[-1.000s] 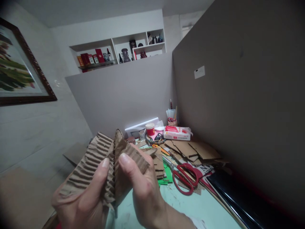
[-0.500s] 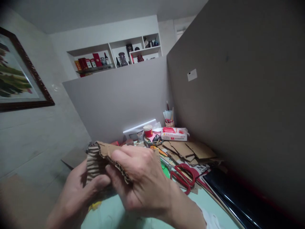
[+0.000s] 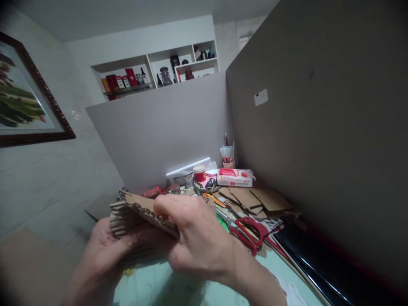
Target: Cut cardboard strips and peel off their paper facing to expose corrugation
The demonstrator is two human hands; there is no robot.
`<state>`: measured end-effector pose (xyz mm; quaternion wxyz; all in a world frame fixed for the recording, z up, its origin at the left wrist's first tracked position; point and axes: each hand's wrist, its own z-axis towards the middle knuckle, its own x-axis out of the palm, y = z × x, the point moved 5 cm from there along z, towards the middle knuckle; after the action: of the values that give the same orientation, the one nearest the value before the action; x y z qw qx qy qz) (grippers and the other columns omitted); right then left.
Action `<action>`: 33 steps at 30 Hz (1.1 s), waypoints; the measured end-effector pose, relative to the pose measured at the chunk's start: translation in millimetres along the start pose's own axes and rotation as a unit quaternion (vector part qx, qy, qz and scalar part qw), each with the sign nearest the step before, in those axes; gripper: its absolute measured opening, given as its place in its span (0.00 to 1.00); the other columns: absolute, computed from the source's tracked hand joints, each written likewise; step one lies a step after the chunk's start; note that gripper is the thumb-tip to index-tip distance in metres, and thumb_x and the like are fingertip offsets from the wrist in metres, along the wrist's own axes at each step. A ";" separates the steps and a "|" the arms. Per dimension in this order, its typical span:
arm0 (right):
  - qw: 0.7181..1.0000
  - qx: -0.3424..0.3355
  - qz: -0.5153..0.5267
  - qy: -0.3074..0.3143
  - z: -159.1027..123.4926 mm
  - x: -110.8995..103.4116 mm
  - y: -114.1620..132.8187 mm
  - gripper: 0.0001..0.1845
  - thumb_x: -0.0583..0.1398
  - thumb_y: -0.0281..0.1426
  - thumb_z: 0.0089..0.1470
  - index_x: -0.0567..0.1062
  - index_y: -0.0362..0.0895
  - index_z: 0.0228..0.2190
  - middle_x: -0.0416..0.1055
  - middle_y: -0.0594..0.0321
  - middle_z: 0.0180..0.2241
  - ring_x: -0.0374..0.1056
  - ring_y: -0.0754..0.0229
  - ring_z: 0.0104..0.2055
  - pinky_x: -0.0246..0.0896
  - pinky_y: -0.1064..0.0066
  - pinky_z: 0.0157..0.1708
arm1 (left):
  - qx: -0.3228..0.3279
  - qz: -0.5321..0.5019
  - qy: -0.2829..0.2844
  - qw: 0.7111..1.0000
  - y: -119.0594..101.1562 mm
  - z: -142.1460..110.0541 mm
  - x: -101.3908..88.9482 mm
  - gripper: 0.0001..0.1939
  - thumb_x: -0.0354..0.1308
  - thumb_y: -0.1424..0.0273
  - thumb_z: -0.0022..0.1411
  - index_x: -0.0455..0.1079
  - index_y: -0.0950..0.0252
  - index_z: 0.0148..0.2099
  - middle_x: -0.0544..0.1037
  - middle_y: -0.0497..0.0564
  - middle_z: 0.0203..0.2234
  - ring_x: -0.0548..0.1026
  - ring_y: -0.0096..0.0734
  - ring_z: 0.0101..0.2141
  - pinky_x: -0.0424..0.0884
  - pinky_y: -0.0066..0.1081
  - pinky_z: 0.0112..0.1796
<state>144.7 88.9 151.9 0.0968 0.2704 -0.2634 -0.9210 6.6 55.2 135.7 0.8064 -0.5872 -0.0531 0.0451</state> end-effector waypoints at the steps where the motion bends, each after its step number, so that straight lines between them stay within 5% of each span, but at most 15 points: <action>1: 1.000 0.003 0.005 0.007 -0.2 2.1 1.0 0.12 0.58 0.28 0.62 0.63 0.45 0.28 0.60 0.69 0.27 0.56 0.64 0.29 0.50 0.71 0.29 | 0.000 -0.010 -0.004 1.000 -0.4 -0.8 -0.4 0.08 0.73 0.65 0.49 0.80 0.63 0.28 0.78 0.46 0.21 0.74 0.27 0.24 0.72 0.21 0.27; 7: 0.999 -0.029 0.017 -0.015 -4.5 2.0 13.5 0.08 0.55 0.24 0.63 0.68 0.44 0.30 0.60 0.68 0.28 0.57 0.64 0.29 0.51 0.70 0.30 | -0.017 -0.132 -0.021 0.991 1.1 -6.7 10.1 0.10 0.75 0.67 0.43 0.81 0.63 0.30 0.75 0.44 0.17 0.73 0.25 0.23 0.70 0.19 0.25; 12: 0.997 0.018 0.056 -0.044 -6.2 -5.3 10.2 0.09 0.56 0.29 0.65 0.72 0.47 0.31 0.65 0.69 0.28 0.63 0.62 0.31 0.56 0.70 0.33 | -0.042 -0.206 -0.042 0.977 7.1 -8.9 20.8 0.13 0.73 0.71 0.46 0.83 0.63 0.38 0.81 0.48 0.23 0.80 0.33 0.26 0.76 0.24 0.28; 18: 0.980 0.102 0.167 -0.045 -4.6 -6.7 1.3 0.15 0.57 0.32 0.64 0.65 0.47 0.25 0.61 0.71 0.25 0.64 0.62 0.32 0.57 0.72 0.33 | -0.062 -0.223 -0.082 0.970 10.2 -13.5 22.8 0.11 0.72 0.73 0.45 0.83 0.61 0.35 0.82 0.48 0.22 0.82 0.36 0.27 0.78 0.26 0.28; 22: 0.976 0.094 0.193 -0.035 -2.9 -9.0 3.4 0.13 0.56 0.32 0.65 0.67 0.47 0.27 0.64 0.70 0.27 0.62 0.63 0.31 0.59 0.73 0.33 | -0.064 -0.200 -0.082 0.974 11.6 -14.1 21.9 0.12 0.72 0.72 0.47 0.83 0.61 0.38 0.82 0.48 0.23 0.82 0.35 0.27 0.77 0.26 0.28; 27: 1.000 0.015 0.018 -0.003 -2.9 -9.9 9.1 0.13 0.54 0.28 0.65 0.66 0.46 0.27 0.64 0.68 0.28 0.59 0.63 0.30 0.54 0.70 0.32 | -0.017 -0.163 -0.058 0.985 11.4 -5.2 18.3 0.13 0.76 0.66 0.44 0.83 0.60 0.35 0.81 0.45 0.22 0.82 0.35 0.33 0.76 0.23 0.31; 33: 0.976 -0.053 -0.201 0.069 -8.8 -5.5 9.4 0.10 0.52 0.28 0.60 0.63 0.45 0.26 0.62 0.67 0.27 0.52 0.63 0.26 0.44 0.67 0.26 | 0.034 -0.043 -0.034 0.998 10.4 2.3 6.9 0.11 0.74 0.69 0.44 0.81 0.63 0.33 0.83 0.50 0.30 0.80 0.44 0.41 0.75 0.29 0.36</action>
<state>154.4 78.9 153.1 -0.0582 0.3752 -0.1476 -0.9133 13.0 61.5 126.6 0.8251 -0.5543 -0.1046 0.0320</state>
